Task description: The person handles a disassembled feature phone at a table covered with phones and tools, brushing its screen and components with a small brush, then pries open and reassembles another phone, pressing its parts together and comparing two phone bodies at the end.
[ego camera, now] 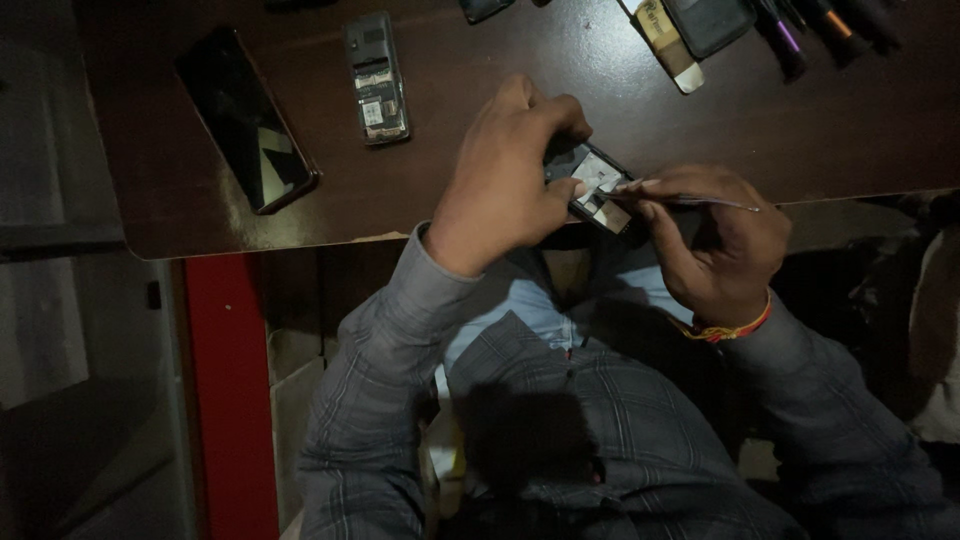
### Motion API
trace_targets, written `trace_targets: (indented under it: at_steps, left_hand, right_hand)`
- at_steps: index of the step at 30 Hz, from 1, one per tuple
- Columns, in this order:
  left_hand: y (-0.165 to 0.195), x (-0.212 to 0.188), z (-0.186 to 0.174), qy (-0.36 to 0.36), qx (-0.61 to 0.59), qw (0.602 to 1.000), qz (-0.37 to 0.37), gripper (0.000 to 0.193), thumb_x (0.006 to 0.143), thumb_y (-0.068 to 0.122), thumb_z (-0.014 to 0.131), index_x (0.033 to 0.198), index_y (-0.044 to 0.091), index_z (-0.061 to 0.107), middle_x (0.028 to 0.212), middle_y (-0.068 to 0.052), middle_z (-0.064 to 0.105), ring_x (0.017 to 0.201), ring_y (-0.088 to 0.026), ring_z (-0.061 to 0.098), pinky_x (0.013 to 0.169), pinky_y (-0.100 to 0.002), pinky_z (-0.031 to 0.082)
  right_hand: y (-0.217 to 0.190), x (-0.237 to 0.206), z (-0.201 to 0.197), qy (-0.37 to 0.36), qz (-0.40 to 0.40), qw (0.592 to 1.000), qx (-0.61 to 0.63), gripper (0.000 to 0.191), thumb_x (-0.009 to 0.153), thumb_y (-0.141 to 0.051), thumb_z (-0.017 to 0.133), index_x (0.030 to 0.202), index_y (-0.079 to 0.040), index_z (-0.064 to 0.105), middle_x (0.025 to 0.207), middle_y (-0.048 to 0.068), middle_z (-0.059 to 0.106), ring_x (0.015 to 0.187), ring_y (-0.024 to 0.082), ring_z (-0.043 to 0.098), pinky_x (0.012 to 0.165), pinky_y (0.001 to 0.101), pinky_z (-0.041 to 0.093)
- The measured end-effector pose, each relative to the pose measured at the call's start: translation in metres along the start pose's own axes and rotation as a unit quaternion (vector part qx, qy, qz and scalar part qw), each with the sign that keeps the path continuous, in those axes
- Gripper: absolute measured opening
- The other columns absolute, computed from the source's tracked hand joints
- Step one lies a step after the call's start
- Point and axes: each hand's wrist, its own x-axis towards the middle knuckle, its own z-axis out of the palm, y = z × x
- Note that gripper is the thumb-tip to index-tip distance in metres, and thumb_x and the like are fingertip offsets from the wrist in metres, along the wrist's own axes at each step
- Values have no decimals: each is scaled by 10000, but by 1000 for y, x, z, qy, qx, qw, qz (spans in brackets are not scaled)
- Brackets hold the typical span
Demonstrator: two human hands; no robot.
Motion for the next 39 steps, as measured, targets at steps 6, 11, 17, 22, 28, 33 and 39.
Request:
trace_targets:
  at_steps: [6,11,17,22,28,33,39]
  left_hand:
    - [3,1,0,-16,22,999,-22,469,707,131,914,1117,93,690,1100,-167,522,1000,-332,615,842,-451,539]
    - [3,1,0,-16,22,999,-22,479,698,134,913,1120,94,689,1129,-178,527,984,-338,642,834,-454,550]
    - [2,-2,-3,-3,3,1000,0,465,714,116,906,1125,95,689,1141,-176,522,985,-345,652,844,-457,563]
    - [3,0,-3,-20,10,1000,-20,467,721,124,900,1134,78,688,1121,-177,518,952,-338,649,787,-443,564]
    - [6,-1,-6,-15,-23,999,-20,447,737,111,897,1135,80,696,1123,-155,540,951,-324,667,816,-436,573]
    - [10,-2,-4,1,0,1000,-26,455,697,81,907,1097,57,691,1112,-182,525,942,-382,652,778,-472,551]
    - [7,1,0,13,-17,999,-29,443,695,70,895,1083,73,681,1121,-167,517,939,-360,670,783,-450,586]
  right_hand:
    - [-2,9,1,-17,9,1000,14,119,1036,46,709,1147,53,664,1129,171,732,1032,208,773,774,253,645]
    - [-15,13,1,-12,15,999,-50,76,1067,26,733,1124,61,696,1109,168,736,939,183,766,756,243,616]
    - [-20,23,5,-10,37,999,-36,92,1088,-24,735,1126,47,689,1048,144,732,866,166,774,701,222,618]
    - [-31,29,6,-18,48,996,-73,78,1078,-26,750,1109,34,710,1008,138,731,791,151,753,650,229,570]
    - [-34,34,8,-36,-27,988,-149,132,936,31,740,1065,44,712,979,173,721,829,230,735,680,307,563]
    - [-27,20,5,-11,-44,988,-148,118,965,67,754,1056,28,691,1033,171,744,911,262,748,718,319,583]
    - [-16,4,4,17,14,999,-41,124,1087,91,718,1187,70,648,1060,179,723,938,188,754,755,241,608]
